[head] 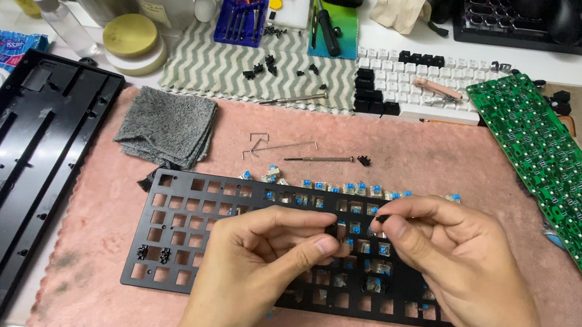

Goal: The person assembles a mechanical keyboard by installing stabilizers onto the black plate. They pick up small black plastic stabilizer parts, align them with the corresponding switch positions, and press them into place. The person repeats this process for multiple stabilizers across the keyboard plate.

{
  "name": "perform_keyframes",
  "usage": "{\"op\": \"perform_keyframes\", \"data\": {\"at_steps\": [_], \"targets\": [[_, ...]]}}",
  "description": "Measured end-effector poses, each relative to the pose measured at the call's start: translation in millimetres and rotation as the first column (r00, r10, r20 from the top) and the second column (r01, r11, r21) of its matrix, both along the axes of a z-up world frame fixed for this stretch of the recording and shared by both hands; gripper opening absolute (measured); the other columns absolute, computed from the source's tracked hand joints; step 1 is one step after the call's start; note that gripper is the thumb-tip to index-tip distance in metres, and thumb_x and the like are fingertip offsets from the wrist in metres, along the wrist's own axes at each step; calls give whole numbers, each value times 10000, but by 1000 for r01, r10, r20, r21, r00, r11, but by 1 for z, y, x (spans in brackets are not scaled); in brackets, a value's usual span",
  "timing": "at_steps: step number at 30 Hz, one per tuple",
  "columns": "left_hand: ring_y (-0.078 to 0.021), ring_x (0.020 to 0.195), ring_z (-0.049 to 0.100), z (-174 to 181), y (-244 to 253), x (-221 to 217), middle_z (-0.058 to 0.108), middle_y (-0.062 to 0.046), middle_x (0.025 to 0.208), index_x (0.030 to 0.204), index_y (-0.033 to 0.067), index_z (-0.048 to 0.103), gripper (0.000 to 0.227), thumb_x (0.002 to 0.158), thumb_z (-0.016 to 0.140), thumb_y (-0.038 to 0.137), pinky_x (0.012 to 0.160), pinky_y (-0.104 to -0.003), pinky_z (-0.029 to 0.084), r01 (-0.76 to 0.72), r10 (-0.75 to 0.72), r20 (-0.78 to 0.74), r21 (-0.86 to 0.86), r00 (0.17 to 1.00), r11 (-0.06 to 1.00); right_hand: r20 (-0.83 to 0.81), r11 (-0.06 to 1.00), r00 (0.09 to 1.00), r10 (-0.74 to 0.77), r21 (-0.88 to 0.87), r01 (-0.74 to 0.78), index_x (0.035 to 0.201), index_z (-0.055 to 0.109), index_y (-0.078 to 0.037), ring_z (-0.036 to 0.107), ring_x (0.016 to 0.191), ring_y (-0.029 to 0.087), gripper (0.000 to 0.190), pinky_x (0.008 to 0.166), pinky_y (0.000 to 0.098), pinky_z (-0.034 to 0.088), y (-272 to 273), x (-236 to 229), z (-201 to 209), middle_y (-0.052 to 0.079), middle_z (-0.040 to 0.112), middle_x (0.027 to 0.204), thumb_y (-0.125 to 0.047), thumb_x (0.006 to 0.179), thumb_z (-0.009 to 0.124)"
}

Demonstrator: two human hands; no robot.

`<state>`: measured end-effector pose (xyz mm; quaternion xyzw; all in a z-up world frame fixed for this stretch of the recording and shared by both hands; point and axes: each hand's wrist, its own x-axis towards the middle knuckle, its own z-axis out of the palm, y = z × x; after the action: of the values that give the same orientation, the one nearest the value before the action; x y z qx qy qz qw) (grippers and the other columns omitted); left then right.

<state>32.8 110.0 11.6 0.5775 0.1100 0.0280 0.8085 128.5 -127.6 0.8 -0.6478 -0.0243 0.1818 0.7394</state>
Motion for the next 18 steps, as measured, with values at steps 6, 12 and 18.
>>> {"op": "perform_keyframes", "data": {"at_steps": [6,12,18], "targets": [[-209,934,932,4,-3,-1,949,-181,1021,1187,-13,920,258,934,902,32,895,-259,733,-21,19,86,28,996,999,118,961,987,106,-268,-72,1095,908,20,817,995,161,160,939,308,635,8,-9,15,95,899,1060,-54,956,882],[-172,948,902,9,-2,0,933,-142,1076,1193,28,922,232,965,885,50,862,-226,705,-24,-1,164,153,986,988,49,961,982,180,-222,-165,1136,875,10,821,933,174,147,855,324,646,8,-16,22,100,877,980,-69,1019,833],[-166,971,870,11,4,-1,920,-154,1077,1225,16,903,225,1011,842,53,911,-240,681,-6,-15,167,123,986,992,106,954,977,186,-257,-154,1142,878,-1,827,1020,168,149,947,319,655,12,-16,22,81,871,1064,-61,1025,807]]}}
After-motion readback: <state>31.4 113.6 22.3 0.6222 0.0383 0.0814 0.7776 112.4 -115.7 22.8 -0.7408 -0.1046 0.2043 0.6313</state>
